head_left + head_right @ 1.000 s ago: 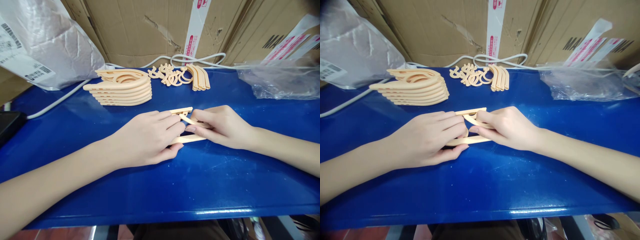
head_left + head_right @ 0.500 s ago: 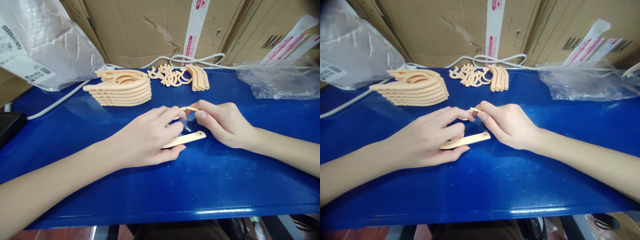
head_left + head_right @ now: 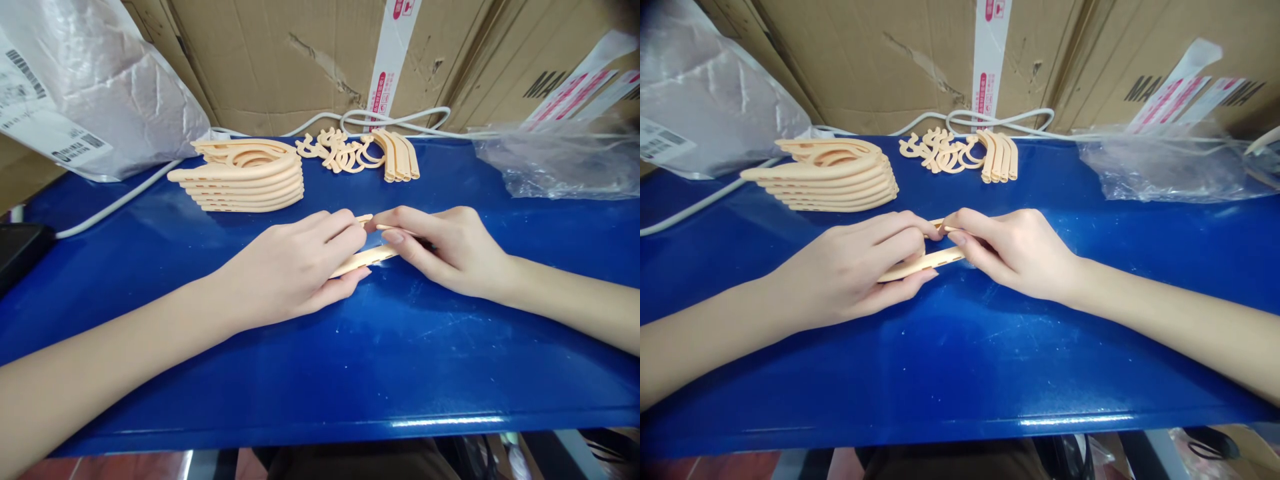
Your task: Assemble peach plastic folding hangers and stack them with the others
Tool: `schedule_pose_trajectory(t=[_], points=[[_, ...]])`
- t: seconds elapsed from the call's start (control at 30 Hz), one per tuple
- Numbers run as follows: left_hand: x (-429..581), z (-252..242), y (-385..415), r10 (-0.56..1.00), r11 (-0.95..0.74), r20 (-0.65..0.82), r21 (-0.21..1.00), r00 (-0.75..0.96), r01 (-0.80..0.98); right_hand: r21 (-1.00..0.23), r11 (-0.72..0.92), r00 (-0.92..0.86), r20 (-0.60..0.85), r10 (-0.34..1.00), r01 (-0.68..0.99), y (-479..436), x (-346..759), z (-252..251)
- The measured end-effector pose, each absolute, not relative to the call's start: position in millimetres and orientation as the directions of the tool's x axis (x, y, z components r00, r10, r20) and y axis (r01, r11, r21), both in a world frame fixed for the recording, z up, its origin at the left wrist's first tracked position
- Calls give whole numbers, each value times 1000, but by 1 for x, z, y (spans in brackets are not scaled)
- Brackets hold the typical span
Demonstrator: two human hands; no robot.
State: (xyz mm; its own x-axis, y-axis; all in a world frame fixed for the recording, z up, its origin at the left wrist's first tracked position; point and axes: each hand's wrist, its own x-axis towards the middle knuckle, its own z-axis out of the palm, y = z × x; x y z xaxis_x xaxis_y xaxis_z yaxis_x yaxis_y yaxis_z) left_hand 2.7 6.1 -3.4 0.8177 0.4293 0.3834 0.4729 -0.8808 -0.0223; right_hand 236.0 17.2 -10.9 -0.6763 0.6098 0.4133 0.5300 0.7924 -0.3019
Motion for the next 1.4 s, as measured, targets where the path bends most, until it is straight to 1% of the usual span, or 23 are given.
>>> schedule_pose_trajectory(t=[0.13, 0.33, 0.57, 0.7, 0.77, 1.0, 1.2, 1.4], points=[[4, -5, 7, 437, -874, 426, -8, 792, 486, -309, 782, -667, 408, 623, 542, 17, 237, -11], [5, -2, 5, 490, -853, 383, 25, 783, 521, -340, 746, -620, 416, 665, 572, 17, 237, -11], [5, -4, 7, 512, -837, 370, 14, 775, 547, -355, 743, -613, 420, 669, 568, 17, 236, -10], [4, -5, 8, 537, -833, 352, 79, 767, 547, -369, 721, -592, 413, 692, 586, 17, 237, -10], [4, -5, 8, 532, -838, 352, 92, 770, 537, -369, 723, -592, 416, 691, 584, 17, 236, -10], [6, -6, 10, 481, -863, 350, 28, 804, 504, -404, 715, -571, 431, 699, 570, 17, 236, -10], [5, -6, 10, 472, -867, 340, 11, 813, 499, -337, 734, -583, 452, 676, 590, 18, 238, -13], [5, -7, 10, 463, -874, 317, 8, 828, 486, -326, 747, -584, 473, 660, 580, 17, 239, -12]])
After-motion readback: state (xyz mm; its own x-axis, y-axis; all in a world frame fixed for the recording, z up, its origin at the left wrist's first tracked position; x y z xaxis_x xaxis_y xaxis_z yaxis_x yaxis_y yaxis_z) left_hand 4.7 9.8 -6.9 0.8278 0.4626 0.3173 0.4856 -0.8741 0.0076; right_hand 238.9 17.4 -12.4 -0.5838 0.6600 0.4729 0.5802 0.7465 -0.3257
